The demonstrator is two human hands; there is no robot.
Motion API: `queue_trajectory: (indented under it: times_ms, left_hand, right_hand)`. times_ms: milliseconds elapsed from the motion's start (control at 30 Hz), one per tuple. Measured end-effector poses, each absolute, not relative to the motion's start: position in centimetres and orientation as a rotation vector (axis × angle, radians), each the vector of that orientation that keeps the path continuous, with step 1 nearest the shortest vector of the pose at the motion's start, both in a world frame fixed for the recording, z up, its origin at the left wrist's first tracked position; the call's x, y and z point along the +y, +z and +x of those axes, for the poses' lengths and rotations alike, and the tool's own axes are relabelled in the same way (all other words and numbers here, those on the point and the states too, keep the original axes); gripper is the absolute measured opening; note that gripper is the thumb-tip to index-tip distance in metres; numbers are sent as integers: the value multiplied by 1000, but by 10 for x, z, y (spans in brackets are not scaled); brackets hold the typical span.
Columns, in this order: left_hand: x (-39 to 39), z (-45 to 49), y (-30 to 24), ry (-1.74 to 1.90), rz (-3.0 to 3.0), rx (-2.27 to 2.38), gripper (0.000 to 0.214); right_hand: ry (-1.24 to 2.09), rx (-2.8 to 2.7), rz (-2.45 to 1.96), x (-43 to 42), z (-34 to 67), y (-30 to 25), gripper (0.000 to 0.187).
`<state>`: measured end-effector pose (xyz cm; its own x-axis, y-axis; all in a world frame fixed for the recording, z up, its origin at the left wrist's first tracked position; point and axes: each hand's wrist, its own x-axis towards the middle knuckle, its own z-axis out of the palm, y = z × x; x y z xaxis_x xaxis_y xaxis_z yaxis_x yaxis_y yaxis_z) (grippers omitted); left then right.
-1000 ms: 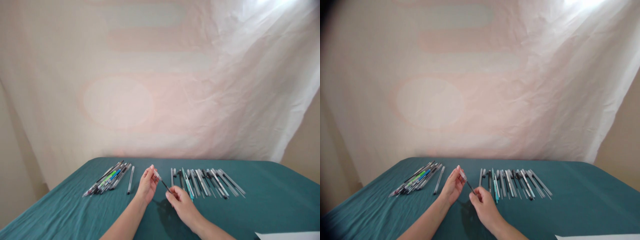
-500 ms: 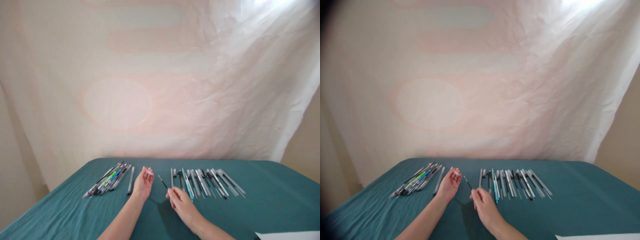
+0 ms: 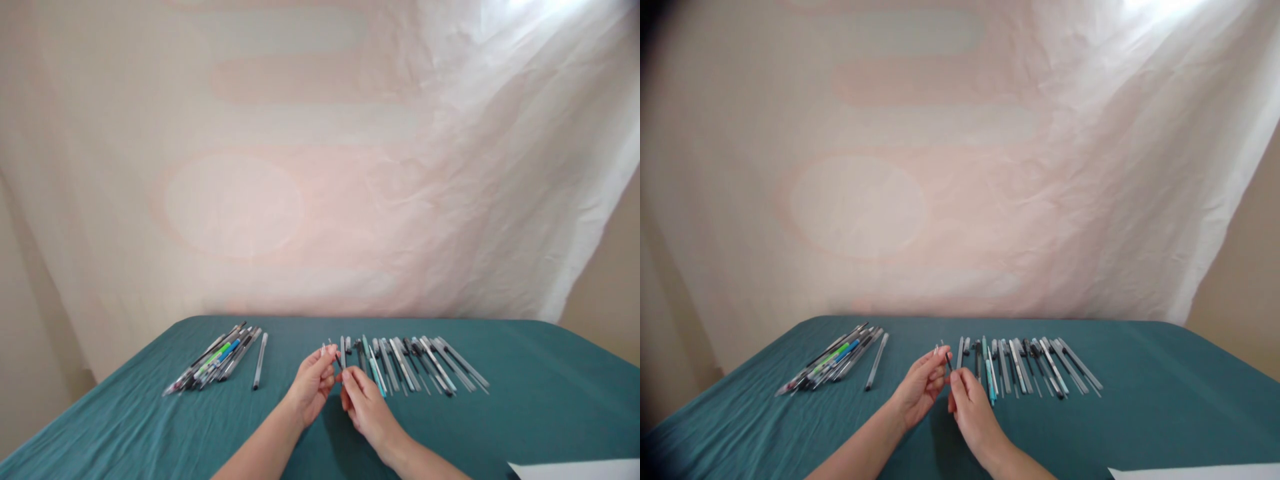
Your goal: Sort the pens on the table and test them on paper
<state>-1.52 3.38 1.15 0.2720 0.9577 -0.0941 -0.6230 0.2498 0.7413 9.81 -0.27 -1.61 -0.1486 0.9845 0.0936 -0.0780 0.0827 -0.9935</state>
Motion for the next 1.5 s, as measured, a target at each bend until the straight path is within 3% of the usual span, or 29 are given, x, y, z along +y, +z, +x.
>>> queue_trajectory:
  times_ms: [433, 867, 1500]
  left_hand:
    - [53, -47, 33, 1425, 612, 618, 21]
    - [37, -22, 11, 1237, 633, 646, 22]
    - [59, -50, 7, 1381, 812, 891, 20]
  right_hand:
    - [1137, -1457, -1077, -11, 99, 1, 27]
    - [1054, -1448, -1086, -9, 102, 2, 29]
    - [1060, -1561, -1114, -10, 102, 1, 30]
